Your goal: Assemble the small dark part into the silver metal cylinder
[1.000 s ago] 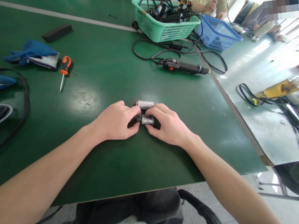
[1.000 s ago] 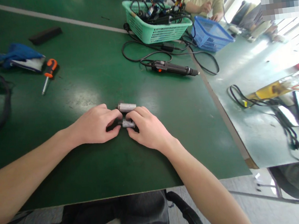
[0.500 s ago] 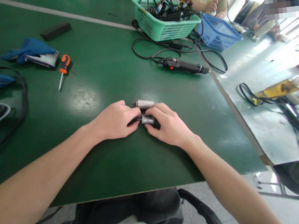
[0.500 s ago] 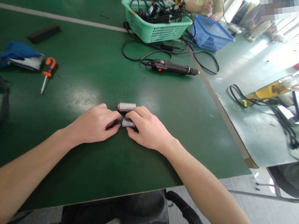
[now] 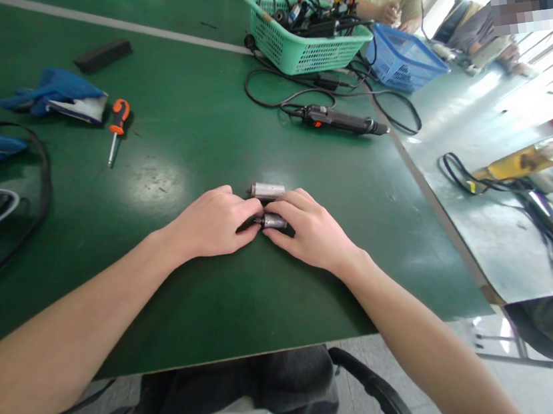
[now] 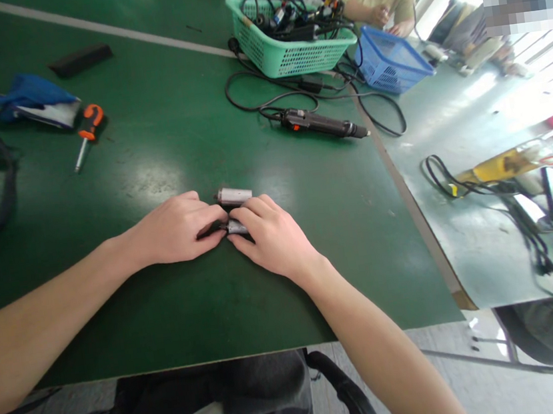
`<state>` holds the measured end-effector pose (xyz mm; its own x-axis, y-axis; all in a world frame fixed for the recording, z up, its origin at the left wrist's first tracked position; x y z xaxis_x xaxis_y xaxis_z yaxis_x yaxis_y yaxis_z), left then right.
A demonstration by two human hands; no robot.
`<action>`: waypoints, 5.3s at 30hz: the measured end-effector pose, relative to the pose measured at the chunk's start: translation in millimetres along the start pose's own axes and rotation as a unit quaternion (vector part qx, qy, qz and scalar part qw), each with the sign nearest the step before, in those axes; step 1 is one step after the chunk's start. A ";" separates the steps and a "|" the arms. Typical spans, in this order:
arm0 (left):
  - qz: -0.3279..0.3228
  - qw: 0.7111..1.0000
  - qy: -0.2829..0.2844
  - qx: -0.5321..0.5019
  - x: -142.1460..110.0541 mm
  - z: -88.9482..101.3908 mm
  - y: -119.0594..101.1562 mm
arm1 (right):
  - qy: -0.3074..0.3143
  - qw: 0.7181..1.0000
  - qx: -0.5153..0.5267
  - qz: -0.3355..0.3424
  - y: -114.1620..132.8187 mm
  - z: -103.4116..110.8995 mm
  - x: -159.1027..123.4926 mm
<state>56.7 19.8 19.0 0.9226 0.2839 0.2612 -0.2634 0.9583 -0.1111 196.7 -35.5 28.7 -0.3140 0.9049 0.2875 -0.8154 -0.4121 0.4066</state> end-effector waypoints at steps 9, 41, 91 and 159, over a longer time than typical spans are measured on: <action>0.000 1.000 0.003 -0.003 0.5 -1.7 1.5 | -0.001 1.000 0.005 0.003 -2.1 -1.1 -0.5; -0.010 1.000 -0.010 0.009 0.7 -1.4 -0.2 | -0.006 1.000 0.016 0.003 0.1 0.6 0.5; -0.007 1.000 -0.017 0.013 0.8 1.1 -0.6 | 0.010 1.000 0.011 -0.013 -0.1 1.7 0.8; 0.014 0.999 -0.002 -0.037 1.7 -1.9 7.7 | 0.133 0.988 -0.071 0.040 5.3 13.8 -5.2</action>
<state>56.8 27.6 16.8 0.9136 0.3111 0.2617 -0.2677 0.9449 -0.1885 200.7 -43.8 41.3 -0.4825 0.8733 0.0677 -0.8362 -0.4823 0.2613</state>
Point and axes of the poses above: each hand's wrist, its own x-axis towards the middle knuckle, its own z-axis out of the back of the hand, y = z × x, the point moved 6 cm from there along x, towards the middle knuckle, and after that the axes turned 8 degrees about -z, right-handed, at the moved point
